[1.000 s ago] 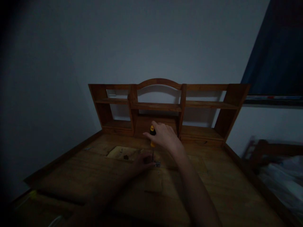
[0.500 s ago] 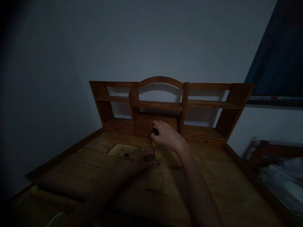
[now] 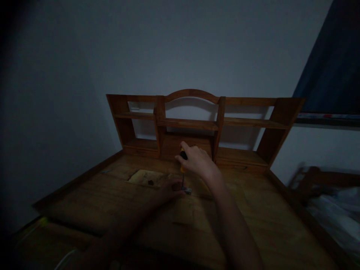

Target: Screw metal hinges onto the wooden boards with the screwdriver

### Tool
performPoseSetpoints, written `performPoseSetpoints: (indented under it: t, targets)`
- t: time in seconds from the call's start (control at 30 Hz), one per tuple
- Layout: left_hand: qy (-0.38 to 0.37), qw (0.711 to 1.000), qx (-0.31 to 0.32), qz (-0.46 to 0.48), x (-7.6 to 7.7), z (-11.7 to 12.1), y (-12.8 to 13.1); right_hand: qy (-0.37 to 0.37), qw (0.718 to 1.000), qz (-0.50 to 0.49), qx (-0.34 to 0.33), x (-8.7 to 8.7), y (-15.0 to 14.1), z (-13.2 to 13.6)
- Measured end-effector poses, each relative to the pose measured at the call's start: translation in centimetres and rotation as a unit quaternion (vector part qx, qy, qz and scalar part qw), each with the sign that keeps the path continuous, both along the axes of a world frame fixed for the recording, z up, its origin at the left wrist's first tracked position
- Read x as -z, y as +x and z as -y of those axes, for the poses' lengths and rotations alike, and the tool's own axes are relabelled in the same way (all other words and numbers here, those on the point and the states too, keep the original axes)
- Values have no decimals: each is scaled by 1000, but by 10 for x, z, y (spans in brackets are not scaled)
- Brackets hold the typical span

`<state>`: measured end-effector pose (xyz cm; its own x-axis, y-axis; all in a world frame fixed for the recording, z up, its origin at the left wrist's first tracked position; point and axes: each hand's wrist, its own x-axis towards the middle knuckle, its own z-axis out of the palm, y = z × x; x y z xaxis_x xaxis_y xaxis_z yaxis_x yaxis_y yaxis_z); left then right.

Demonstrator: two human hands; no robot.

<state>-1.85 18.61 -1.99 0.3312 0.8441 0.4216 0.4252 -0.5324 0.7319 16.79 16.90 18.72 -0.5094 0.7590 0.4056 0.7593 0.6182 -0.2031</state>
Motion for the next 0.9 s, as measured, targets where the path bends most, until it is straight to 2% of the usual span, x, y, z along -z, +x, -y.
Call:
performPoseSetpoints:
  t: [0.07, 0.2, 0.43, 0.63, 0.8, 0.9]
  targets:
    - [13, 1000, 2, -1, -2, 1, 0, -9, 1000, 1, -1, 0, 1, 0]
    - [12, 1000, -8, -5, -7, 5, 1, -21, 998, -3, -56, -1, 3, 0]
    - [10, 999, -29, -16, -3, 3, 0, 57, 996, 43, 61, 0, -5, -3]
    - [6, 999, -27, -16, 1, 0, 0, 37, 999, 13, -27, -1, -2, -5]
    - [26, 1000, -13, -10, 2, 0, 0, 59, 997, 29, 33, 2, -4, -9]
    - [42, 999, -2, -3, 1, 0, 0, 37, 999, 24, -7, 0, 0, -9]
